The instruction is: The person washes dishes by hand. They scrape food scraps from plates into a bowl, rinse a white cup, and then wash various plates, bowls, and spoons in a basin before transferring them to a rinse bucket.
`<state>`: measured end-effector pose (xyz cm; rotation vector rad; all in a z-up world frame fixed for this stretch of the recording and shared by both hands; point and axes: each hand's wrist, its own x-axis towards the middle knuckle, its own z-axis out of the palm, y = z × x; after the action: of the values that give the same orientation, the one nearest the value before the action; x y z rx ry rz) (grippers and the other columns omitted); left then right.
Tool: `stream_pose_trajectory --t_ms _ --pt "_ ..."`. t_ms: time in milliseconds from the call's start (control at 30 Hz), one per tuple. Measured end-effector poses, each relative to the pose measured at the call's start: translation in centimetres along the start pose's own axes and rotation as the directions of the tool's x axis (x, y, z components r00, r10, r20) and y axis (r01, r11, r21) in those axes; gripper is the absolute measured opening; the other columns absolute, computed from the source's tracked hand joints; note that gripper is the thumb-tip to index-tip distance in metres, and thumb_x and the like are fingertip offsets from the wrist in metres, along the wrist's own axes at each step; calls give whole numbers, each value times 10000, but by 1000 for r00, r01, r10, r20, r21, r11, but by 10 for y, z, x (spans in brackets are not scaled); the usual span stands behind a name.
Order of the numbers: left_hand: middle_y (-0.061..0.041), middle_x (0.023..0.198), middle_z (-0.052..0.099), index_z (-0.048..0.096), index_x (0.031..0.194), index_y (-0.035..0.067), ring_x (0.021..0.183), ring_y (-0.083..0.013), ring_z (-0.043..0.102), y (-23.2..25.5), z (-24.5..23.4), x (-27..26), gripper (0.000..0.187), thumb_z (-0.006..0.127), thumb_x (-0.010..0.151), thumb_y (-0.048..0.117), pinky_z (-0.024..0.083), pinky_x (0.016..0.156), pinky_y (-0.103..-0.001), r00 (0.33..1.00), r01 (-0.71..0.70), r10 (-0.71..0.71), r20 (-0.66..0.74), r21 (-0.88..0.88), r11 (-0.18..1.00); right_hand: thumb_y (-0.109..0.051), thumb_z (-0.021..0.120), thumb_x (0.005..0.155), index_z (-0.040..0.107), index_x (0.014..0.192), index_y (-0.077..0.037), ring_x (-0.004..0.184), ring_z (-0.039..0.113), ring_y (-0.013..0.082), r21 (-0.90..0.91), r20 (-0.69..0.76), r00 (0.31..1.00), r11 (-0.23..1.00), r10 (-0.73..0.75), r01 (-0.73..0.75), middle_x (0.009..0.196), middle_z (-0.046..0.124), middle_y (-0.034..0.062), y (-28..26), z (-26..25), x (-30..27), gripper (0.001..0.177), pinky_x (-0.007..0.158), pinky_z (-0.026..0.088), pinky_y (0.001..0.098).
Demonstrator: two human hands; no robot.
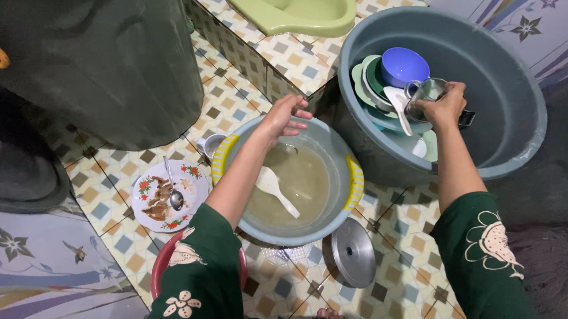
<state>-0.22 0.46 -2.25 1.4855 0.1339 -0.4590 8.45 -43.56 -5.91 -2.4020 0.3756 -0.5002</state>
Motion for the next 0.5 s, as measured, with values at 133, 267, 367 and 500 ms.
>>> stream_pose_trajectory --t_ms 133,267,367,500 --pt "-30 1048 752 582 1123 172 820 -153 701 -3 1 -3 356 447 986 472 536 703 -317 1000 16 -16 -5 2 1000 -255 1035 590 440 1341 -24 1148 648 351 23 25 997 997 -74 74 1252 647 202 8 17 14 985 987 520 438" --pt "-21 1032 746 589 1110 171 809 -160 684 -8 0 -1 343 447 989 459 522 701 -327 999 46 -46 -12 1 999 -269 1018 624 406 1369 -21 1198 624 381 27 127 988 996 -82 80 1316 618 235 -6 30 20 996 1018 499 451" --pt "-21 1023 736 597 1101 169 806 -168 687 -11 1 1 332 455 986 446 521 703 -339 998 68 -69 -15 -12 998 -334 1018 665 377 1375 13 1261 603 396 57 174 982 996 -73 64 1364 593 267 -15 36 27 1018 1065 480 447" --pt "-22 1042 734 596 1103 164 817 -166 693 -19 -1 6 330 458 983 439 534 732 -341 997 83 -82 11 -39 996 -397 998 735 310 1451 61 1274 575 459 -18 207 978 1000 2 1 1375 562 325 -17 44 35 1094 1069 467 472"
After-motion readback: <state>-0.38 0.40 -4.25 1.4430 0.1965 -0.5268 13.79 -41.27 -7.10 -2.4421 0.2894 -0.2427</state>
